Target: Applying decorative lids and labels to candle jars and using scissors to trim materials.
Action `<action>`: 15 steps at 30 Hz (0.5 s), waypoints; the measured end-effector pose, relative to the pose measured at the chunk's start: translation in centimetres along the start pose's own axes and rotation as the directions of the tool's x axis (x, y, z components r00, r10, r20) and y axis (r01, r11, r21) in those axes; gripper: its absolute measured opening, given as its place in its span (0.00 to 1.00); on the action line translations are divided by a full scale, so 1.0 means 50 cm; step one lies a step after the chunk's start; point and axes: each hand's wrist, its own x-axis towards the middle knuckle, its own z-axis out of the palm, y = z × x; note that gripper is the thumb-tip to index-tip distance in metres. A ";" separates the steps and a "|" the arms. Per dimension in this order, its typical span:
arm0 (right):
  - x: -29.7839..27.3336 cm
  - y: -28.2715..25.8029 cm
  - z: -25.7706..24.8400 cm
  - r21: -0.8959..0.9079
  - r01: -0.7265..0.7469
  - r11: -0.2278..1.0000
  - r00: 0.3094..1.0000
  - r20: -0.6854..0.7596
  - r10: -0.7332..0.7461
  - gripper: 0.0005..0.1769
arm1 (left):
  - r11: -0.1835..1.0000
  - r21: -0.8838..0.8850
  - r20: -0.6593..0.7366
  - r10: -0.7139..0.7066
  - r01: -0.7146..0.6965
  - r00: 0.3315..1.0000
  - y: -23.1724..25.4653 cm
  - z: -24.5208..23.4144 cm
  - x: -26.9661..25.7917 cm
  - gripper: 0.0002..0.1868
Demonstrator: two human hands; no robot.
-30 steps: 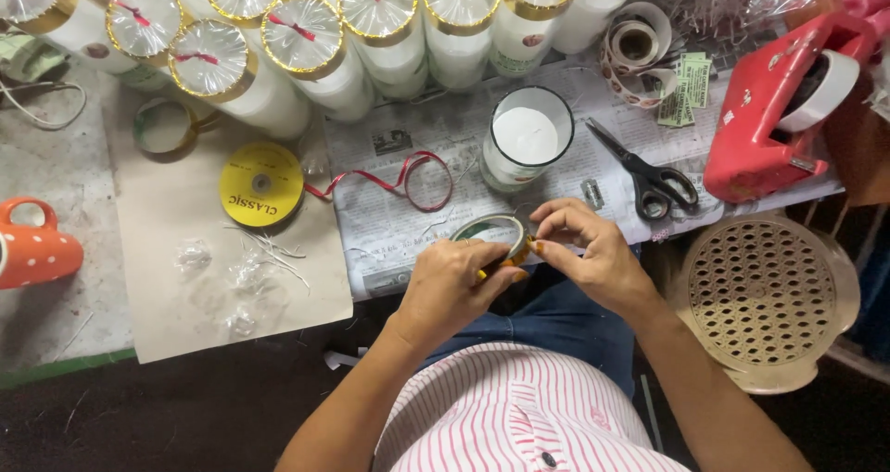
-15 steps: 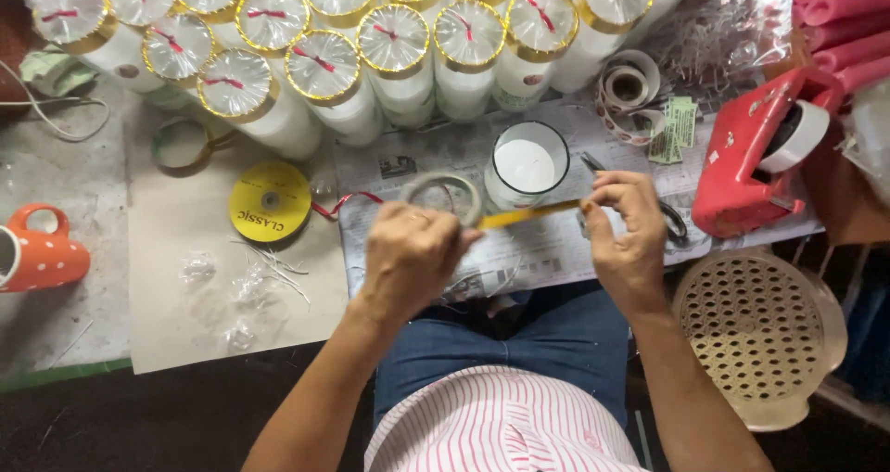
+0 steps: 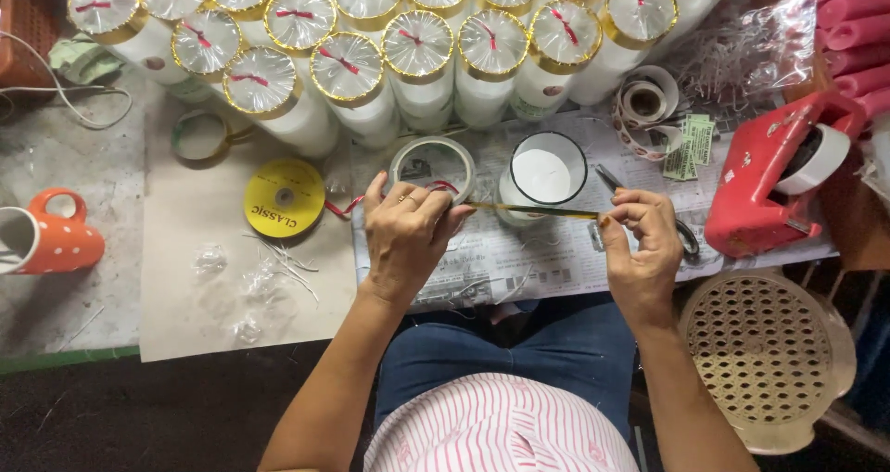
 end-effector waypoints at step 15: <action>0.000 -0.008 0.001 0.012 -0.032 0.999 0.999 -0.011 0.032 0.06 | 1.000 -0.007 -0.003 -0.016 0.016 1.000 0.003 0.002 0.009 0.14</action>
